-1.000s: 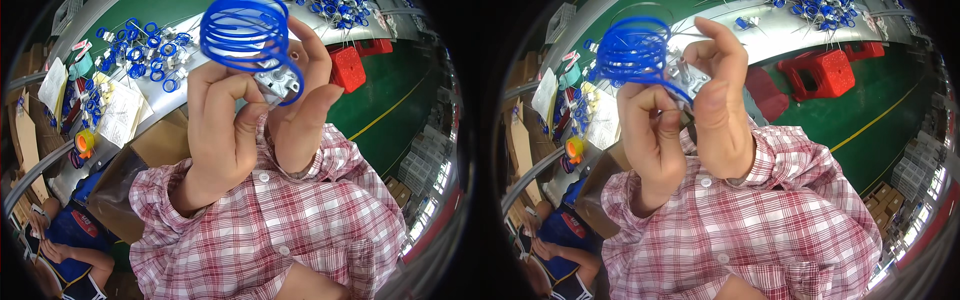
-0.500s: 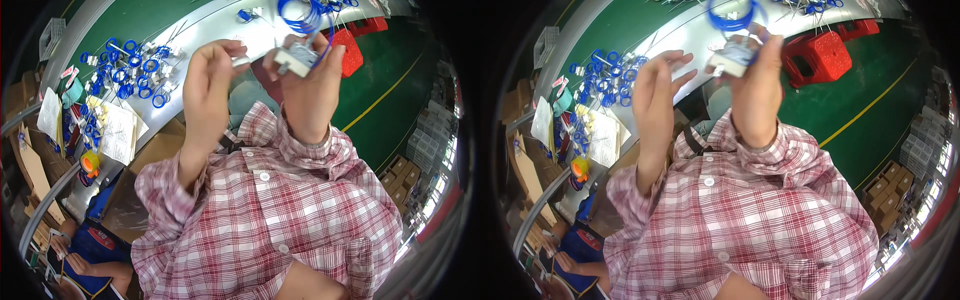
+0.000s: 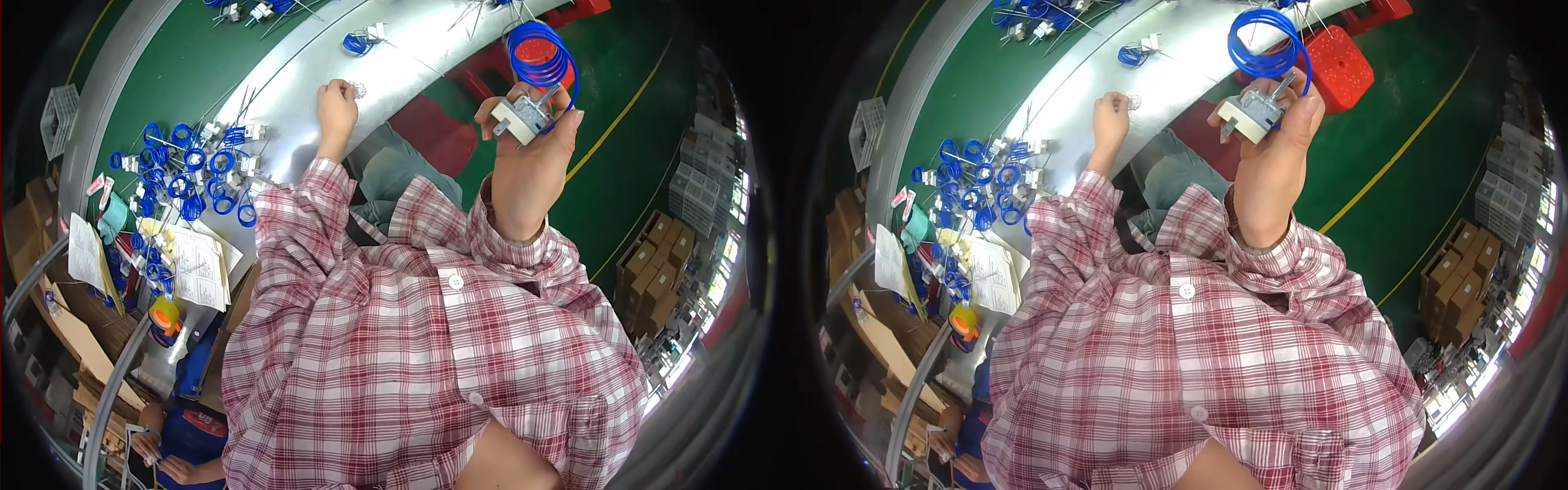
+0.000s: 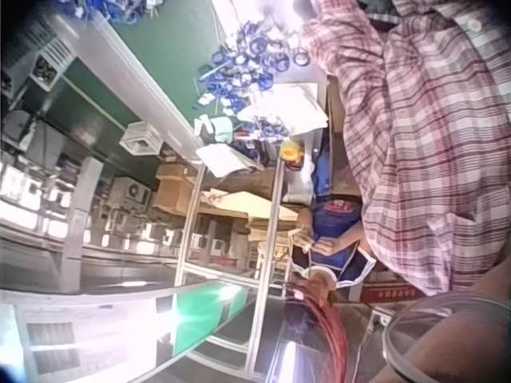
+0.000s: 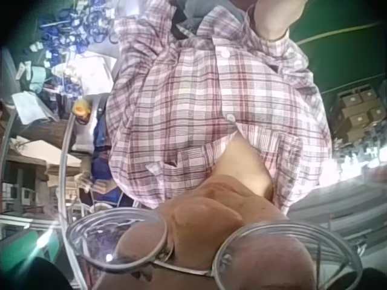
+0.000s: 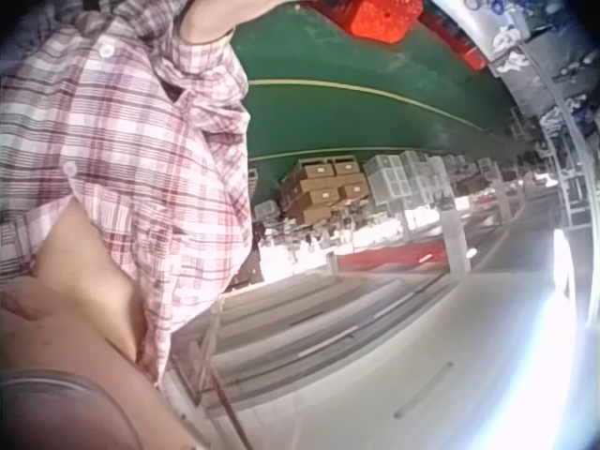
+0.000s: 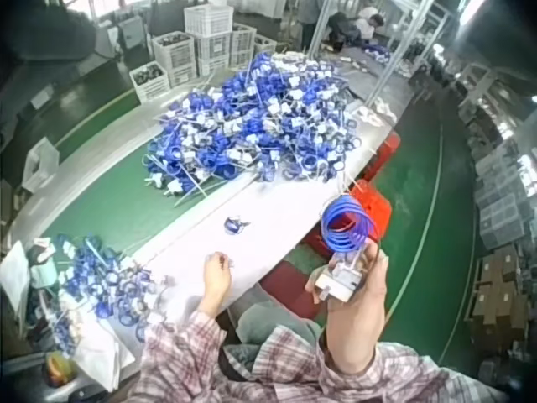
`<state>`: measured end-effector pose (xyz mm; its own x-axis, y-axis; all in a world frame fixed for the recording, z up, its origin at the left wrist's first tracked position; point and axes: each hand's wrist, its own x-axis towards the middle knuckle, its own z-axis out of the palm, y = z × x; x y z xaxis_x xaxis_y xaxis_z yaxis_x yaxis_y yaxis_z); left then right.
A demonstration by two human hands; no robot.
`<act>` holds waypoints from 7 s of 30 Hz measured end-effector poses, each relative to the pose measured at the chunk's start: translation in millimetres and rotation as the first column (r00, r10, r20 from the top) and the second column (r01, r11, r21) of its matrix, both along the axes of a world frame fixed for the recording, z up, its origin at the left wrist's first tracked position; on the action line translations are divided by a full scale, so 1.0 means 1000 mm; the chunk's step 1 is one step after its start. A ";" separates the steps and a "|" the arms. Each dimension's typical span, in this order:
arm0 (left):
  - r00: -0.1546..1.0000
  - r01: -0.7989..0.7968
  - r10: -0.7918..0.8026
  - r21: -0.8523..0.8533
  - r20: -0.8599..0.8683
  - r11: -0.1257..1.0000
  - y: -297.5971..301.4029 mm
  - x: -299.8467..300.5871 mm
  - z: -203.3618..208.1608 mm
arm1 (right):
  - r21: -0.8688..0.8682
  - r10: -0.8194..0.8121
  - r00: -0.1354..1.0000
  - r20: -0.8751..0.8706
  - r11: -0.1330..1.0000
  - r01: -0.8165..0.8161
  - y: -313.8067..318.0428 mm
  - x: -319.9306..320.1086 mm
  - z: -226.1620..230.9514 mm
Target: Inspecting and packaging small electronic components with blue coiled wires into a cardboard box.
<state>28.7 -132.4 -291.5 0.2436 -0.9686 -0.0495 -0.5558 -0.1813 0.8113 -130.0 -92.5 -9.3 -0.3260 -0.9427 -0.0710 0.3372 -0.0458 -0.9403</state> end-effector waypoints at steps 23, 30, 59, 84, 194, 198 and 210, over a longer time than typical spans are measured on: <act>0.655 0.247 -0.211 0.058 0.726 0.967 0.046 -0.017 0.031 | 0.048 0.251 0.967 -0.051 0.967 -0.249 -0.029 0.029 -0.014; 0.997 0.060 -0.056 0.071 -0.050 0.996 0.083 0.007 0.147 | 0.280 0.779 0.603 -0.171 0.625 -0.728 -0.035 0.106 -0.051; 0.307 -0.659 0.925 0.650 -0.225 0.378 0.528 -0.021 -0.084 | 0.471 0.963 0.213 -0.166 0.268 -0.841 0.009 0.294 -0.222; 0.727 -0.678 0.556 0.289 0.404 0.676 0.557 0.048 0.026 | 0.076 0.405 0.019 -0.914 0.218 -0.973 0.024 0.175 -0.178; 0.932 0.121 -0.106 -0.020 0.347 0.992 -0.011 -0.007 0.008 | 0.219 0.278 0.681 0.678 0.808 -0.547 -0.026 -0.074 -0.030; 0.955 0.105 -0.082 -0.069 0.285 0.992 0.000 -0.007 0.014 | 0.212 0.311 0.650 0.693 0.774 -0.596 -0.041 -0.057 -0.037; 0.988 -0.148 0.131 0.269 0.081 0.952 0.108 0.082 0.162 | 0.312 0.431 0.569 0.701 0.531 -0.788 -0.044 0.064 -0.072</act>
<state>110.5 -24.3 -129.2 0.3865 -0.8760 -0.2884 -0.5562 -0.4709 0.6848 -65.5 -136.9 -81.8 0.5739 -0.5897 -0.5682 0.4513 0.8067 -0.3815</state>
